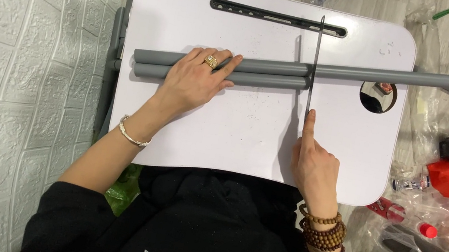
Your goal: A person is using a hacksaw blade to cut through a grey PVC pipe on a small white table.
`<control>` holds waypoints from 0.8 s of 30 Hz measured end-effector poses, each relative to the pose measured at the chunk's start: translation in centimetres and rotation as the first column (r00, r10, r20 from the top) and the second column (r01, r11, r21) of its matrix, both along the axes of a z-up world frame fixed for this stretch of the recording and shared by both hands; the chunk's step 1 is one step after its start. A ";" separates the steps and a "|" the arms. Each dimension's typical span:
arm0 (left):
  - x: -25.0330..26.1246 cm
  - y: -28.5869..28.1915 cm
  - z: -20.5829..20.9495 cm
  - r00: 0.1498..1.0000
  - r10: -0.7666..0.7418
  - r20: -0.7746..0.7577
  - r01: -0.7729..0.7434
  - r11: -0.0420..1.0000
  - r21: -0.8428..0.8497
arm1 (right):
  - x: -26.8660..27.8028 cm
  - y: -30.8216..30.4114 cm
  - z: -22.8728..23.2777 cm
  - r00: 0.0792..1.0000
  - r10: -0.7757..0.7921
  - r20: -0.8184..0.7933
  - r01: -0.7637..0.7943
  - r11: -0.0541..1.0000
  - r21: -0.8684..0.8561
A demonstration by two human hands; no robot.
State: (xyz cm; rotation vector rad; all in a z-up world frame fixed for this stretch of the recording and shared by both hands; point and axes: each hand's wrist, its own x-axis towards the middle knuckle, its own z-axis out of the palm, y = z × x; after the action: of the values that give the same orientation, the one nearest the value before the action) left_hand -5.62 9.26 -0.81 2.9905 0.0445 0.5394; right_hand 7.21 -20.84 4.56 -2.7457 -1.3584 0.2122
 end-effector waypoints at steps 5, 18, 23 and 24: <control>0.0 0.0 0.3 1.000 0.000 -0.009 0.000 1.000 0.011 | 0.6 0.5 0.0 1.000 -0.014 -0.008 0.014 1.000 -0.007; 0.0 0.0 0.6 1.000 -0.005 -0.018 0.005 1.000 0.013 | 0.0 -0.5 -0.3 1.000 0.001 0.014 -0.001 1.000 -0.019; 0.0 0.0 0.7 1.000 -0.003 -0.024 0.003 1.000 0.020 | 1.4 0.4 -0.9 0.999 0.015 0.034 -0.015 1.000 0.013; 0.0 0.0 0.6 1.000 -0.001 -0.026 0.001 1.000 0.022 | 1.6 0.8 -0.7 0.999 0.017 0.048 -0.018 1.000 0.016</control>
State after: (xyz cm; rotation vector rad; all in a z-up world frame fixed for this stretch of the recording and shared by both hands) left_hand -5.65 9.27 -0.19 3.0191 0.0393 0.5043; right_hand 8.82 -20.08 3.88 -2.7438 -1.3900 0.1362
